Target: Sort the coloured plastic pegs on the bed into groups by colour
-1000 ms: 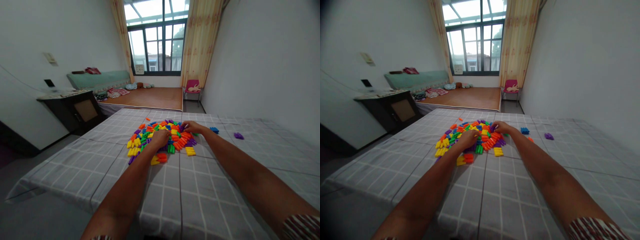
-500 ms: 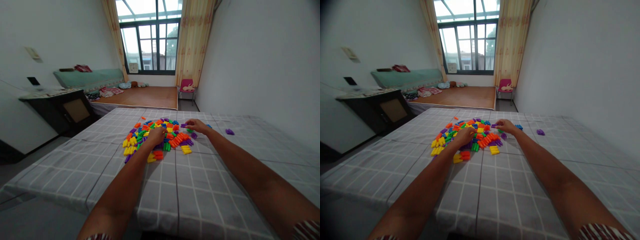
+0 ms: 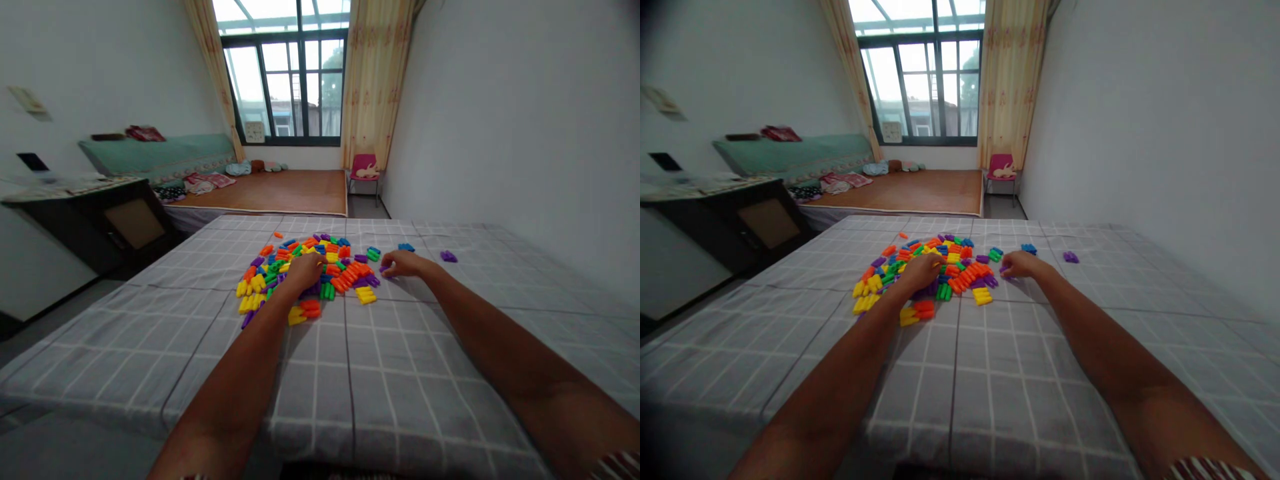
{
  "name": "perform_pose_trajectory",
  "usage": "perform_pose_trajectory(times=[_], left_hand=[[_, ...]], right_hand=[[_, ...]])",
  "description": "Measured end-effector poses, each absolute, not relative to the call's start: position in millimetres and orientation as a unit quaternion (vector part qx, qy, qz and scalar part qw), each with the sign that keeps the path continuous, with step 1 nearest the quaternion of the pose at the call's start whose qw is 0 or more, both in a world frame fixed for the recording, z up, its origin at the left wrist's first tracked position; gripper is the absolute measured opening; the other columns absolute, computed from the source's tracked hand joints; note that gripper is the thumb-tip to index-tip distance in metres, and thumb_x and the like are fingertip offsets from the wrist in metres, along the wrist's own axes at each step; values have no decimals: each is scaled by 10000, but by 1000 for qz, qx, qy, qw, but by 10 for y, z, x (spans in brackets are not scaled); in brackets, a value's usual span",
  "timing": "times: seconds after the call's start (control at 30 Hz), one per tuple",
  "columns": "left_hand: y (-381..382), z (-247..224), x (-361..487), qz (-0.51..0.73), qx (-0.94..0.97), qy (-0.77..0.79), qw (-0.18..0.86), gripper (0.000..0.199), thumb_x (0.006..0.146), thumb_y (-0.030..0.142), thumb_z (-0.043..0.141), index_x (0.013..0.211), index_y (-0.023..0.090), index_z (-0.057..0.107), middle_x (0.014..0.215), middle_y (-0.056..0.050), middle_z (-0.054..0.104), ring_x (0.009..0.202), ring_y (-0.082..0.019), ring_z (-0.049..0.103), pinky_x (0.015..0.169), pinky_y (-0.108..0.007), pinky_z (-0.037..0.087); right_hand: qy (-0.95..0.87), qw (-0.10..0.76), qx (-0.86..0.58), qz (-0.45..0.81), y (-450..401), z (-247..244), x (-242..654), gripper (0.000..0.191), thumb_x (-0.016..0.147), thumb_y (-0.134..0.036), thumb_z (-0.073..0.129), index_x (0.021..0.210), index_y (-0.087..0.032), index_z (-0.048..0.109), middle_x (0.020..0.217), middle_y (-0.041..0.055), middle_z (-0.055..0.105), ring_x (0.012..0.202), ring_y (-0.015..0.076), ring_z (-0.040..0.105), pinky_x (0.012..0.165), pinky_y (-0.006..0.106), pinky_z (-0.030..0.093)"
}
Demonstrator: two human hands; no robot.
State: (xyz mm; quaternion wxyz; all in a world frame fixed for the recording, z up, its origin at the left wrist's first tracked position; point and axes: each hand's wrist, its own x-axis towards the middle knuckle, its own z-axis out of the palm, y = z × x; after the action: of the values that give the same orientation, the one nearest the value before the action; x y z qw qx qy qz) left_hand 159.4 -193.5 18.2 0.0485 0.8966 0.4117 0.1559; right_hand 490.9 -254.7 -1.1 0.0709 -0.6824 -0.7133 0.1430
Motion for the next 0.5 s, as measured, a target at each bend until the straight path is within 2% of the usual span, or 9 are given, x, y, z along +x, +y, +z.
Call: perform_pose_trajectory(times=[0.13, 0.2, 0.27, 0.37, 0.5], left_hand=[[-1923, 228, 1560, 184, 893, 408, 54, 308, 892, 242, 491, 1115, 236, 704, 1189, -55, 698, 1098, -230, 637, 934, -337, 493], [-1912, 241, 1543, 199, 890, 406, 57, 308, 897, 241, 486, 1113, 231, 705, 1185, -56, 700, 1103, -230, 635, 956, -343, 485], [-1907, 246, 1536, 209, 888, 405, 59, 304, 899, 240, 484, 1106, 231, 706, 1171, -57, 705, 1105, -231, 633, 972, -349, 477], [-1907, 257, 1530, 215, 885, 409, 64, 296, 894, 231, 485, 1083, 235, 713, 1153, -54, 711, 1102, -229, 632, 977, -351, 477], [-1852, 336, 1451, 236, 869, 428, 79, 293, 873, 229, 510, 1076, 232, 720, 1147, -51, 712, 1076, -222, 641, 971, -340, 483]], right_hand=[[-756, 117, -621, 170, -2571, -62, 4817, 396, 712, -214, 699, 1106, -250, 696, 1085, 29, 725, 960, 215, 667, 829, 297, 492], [-774, 126, -604, 144, -2571, -7, 4723, 423, 716, -171, 680, 1132, -247, 685, 1130, 35, 712, 1023, 222, 647, 868, 303, 477], [-774, 120, -613, 103, -2587, 66, 4597, 345, 744, -176, 660, 1082, -234, 700, 1093, 42, 720, 994, 224, 649, 839, 298, 475], [-761, 69, -639, 85, -2650, 139, 4395, 190, 778, -243, 658, 958, -237, 717, 941, 35, 736, 849, 211, 659, 722, 276, 465], [-753, -1, -656, 53, -2750, 161, 4215, 186, 777, -327, 681, 931, -227, 709, 951, 73, 720, 847, 244, 645, 677, 296, 444]])
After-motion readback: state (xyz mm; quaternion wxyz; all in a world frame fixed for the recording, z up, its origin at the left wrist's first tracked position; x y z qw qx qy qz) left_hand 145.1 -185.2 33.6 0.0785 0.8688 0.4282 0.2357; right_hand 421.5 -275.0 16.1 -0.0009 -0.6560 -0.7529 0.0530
